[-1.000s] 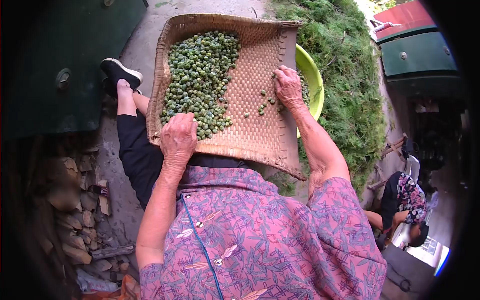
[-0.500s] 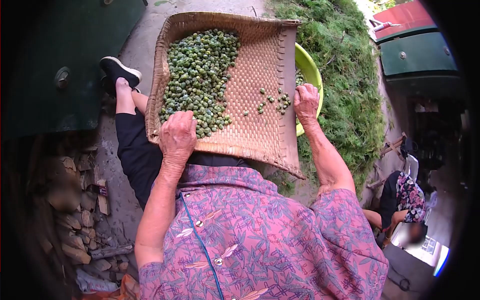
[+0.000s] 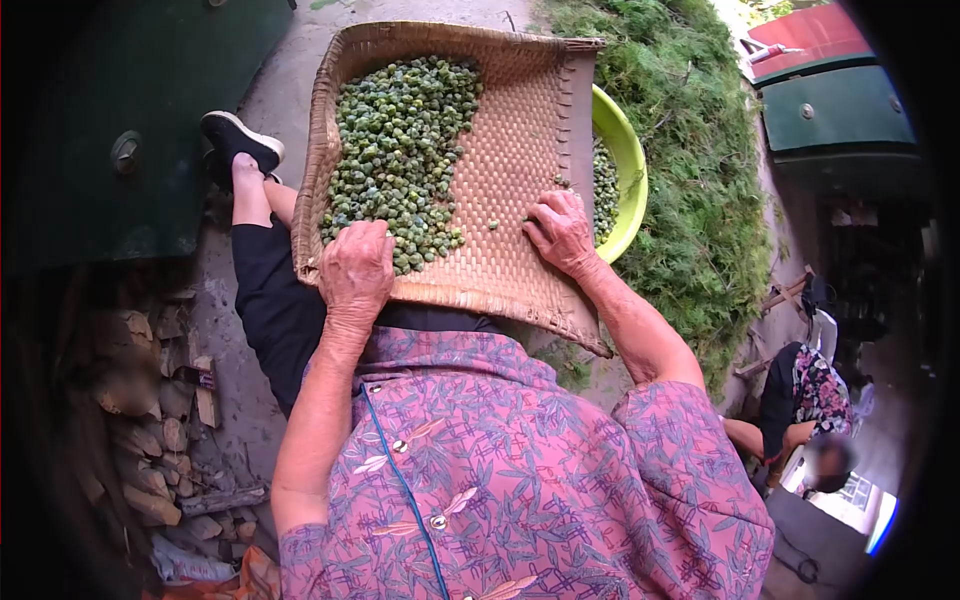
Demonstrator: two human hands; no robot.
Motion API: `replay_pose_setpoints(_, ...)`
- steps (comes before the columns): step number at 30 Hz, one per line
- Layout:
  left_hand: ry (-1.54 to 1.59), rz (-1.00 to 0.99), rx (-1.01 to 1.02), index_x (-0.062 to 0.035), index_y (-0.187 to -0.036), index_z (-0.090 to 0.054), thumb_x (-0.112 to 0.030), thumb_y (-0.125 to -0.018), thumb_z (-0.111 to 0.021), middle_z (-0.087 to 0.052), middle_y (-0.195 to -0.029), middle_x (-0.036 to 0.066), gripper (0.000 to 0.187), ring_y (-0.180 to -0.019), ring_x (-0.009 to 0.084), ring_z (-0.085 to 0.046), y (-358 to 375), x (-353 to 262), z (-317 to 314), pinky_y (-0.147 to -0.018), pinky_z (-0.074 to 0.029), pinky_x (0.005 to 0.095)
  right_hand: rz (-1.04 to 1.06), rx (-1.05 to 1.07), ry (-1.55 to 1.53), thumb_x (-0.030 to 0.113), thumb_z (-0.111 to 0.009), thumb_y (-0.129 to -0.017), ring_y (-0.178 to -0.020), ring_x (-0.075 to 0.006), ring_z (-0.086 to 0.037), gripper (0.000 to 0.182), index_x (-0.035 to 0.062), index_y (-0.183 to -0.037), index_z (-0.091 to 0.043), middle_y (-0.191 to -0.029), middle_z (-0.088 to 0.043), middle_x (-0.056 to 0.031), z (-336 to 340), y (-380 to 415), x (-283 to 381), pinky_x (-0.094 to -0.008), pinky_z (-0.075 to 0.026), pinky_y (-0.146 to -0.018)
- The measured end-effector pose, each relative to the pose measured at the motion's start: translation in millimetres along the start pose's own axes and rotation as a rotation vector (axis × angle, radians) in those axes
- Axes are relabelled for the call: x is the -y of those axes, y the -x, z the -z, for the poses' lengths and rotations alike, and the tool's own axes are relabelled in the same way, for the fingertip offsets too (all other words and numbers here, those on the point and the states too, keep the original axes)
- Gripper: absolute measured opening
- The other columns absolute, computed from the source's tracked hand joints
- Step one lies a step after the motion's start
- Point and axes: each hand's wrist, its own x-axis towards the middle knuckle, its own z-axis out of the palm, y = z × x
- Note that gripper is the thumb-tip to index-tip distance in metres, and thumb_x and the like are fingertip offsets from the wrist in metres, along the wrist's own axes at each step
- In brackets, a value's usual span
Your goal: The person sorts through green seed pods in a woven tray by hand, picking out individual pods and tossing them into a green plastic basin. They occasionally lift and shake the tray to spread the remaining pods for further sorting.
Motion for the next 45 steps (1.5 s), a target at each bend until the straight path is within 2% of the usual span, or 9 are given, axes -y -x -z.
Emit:
replay_pose_setpoints(5,0.015,-0.003,-0.011,-0.0073,-0.084,-0.058,-0.014,-0.078,-0.066,-0.058,-0.08,0.009,0.013,-0.079,0.0279,-0.059,0.6,0.6,0.6,-0.068,-0.048,0.0406,-0.061,-0.181,0.124,0.013,-0.068,-0.073,-0.095,-0.0291,-0.054,0.017,0.0083,-0.087,-0.059,-0.096,-0.057,-0.0098,5.0,15.0,-27.4,-0.0419,-0.04,-0.084)
replay_pose_setpoints(12,0.004,-0.016,-0.028,-0.007,-0.084,-0.058,-0.014,-0.077,-0.066,-0.058,-0.08,0.009,0.013,-0.079,0.028,-0.059,0.4,0.9,-1.9,-0.068,-0.048,0.0404,-0.308,-0.262,0.298,0.02,-0.065,-0.081,-0.099,-0.0273,-0.053,0.018,0.011,-0.097,-0.061,-0.102,-0.059,-0.0081,-1.0,11.2,-66.7,-0.0411,-0.039,-0.084)
replay_pose_setpoints(18,0.003,-0.002,-0.011,-0.0071,-0.084,-0.058,-0.014,-0.078,-0.066,-0.058,-0.079,0.009,0.013,-0.078,0.0281,-0.06,-0.1,-0.1,1.4,-0.068,-0.048,0.0406,-0.182,-0.074,0.185,0.019,-0.065,-0.08,-0.101,-0.0279,-0.053,0.026,0.0124,-0.105,-0.062,-0.105,-0.059,-0.0082,-4.5,-12.2,-44.8,-0.0406,-0.04,-0.087)
replay_pose_setpoints(27,0.001,-0.02,-0.005,-0.007,-0.084,-0.058,-0.014,-0.077,-0.066,-0.059,-0.08,0.009,0.013,-0.079,0.0279,-0.06,0.3,0.4,0.7,-0.068,-0.048,0.0402,-0.333,-0.256,0.187,0.011,-0.065,-0.078,-0.099,-0.0286,-0.053,0.016,0.0106,-0.094,-0.062,-0.099,-0.059,-0.0085,-2.1,28.6,-67.0,-0.0408,-0.04,-0.087)
replay_pose_setpoints(29,0.007,0.033,0.043,-0.0046,-0.095,-0.064,-0.012,-0.079,-0.067,-0.064,-0.091,0.011,0.018,-0.086,0.0295,-0.062,0.5,0.8,2.2,-0.075,-0.05,0.0392,-0.386,-0.348,0.138,0.01,-0.064,-0.079,-0.101,-0.0291,-0.053,0.017,0.0092,-0.096,-0.063,-0.102,-0.059,-0.0096,-0.7,29.1,-69.7,-0.0406,-0.04,-0.089)
replay_pose_setpoints(34,0.002,0.014,0.021,-0.0061,-0.09,-0.062,-0.013,-0.078,-0.067,-0.062,-0.085,0.01,0.015,-0.082,0.0283,-0.061,0.8,0.4,1.9,-0.071,-0.049,0.0396,-0.434,-0.316,0.223,0.016,-0.065,-0.079,-0.102,-0.0276,-0.052,0.022,0.0124,-0.101,-0.066,-0.102,-0.06,-0.0061,1.7,11.1,-54.9,-0.0405,-0.04,-0.088)
replay_pose_setpoints(36,-0.006,0.032,0.047,-0.0052,-0.094,-0.064,-0.013,-0.079,-0.066,-0.064,-0.089,0.01,0.017,-0.085,0.0293,-0.062,0.3,0.0,2.1,-0.074,-0.05,0.0391,-0.3,-0.221,0.201,0.019,-0.066,-0.078,-0.1,-0.0268,-0.053,0.023,0.0142,-0.1,-0.066,-0.1,-0.061,-0.0045,-0.6,0.3,-48.7,-0.0398,-0.04,-0.087)
replay_pose_setpoints(40,-0.005,0.002,0.014,-0.0069,-0.087,-0.059,-0.015,-0.077,-0.067,-0.06,-0.082,0.009,0.014,-0.08,0.0274,-0.06,1.1,0.2,2.2,-0.069,-0.048,0.0405,-0.349,-0.007,0.24,0.018,-0.068,-0.075,-0.1,-0.0264,-0.053,0.016,0.0133,-0.09,-0.065,-0.095,-0.061,-0.0053,-1.8,-9.6,-45.2,-0.0389,-0.04,-0.085)
replay_pose_setpoints(45,0.01,-0.009,-0.018,-0.0072,-0.089,-0.061,-0.014,-0.078,-0.067,-0.06,-0.083,0.009,0.015,-0.081,0.0276,-0.06,1.3,2.9,-1.2,-0.07,-0.049,0.0401,-0.533,-0.219,-0.109,0.009,-0.066,-0.078,-0.083,-0.0314,-0.059,0.012,0.0045,-0.088,-0.062,-0.084,-0.059,-0.0127,20.1,3.7,-41.5,-0.0393,-0.047,-0.075)
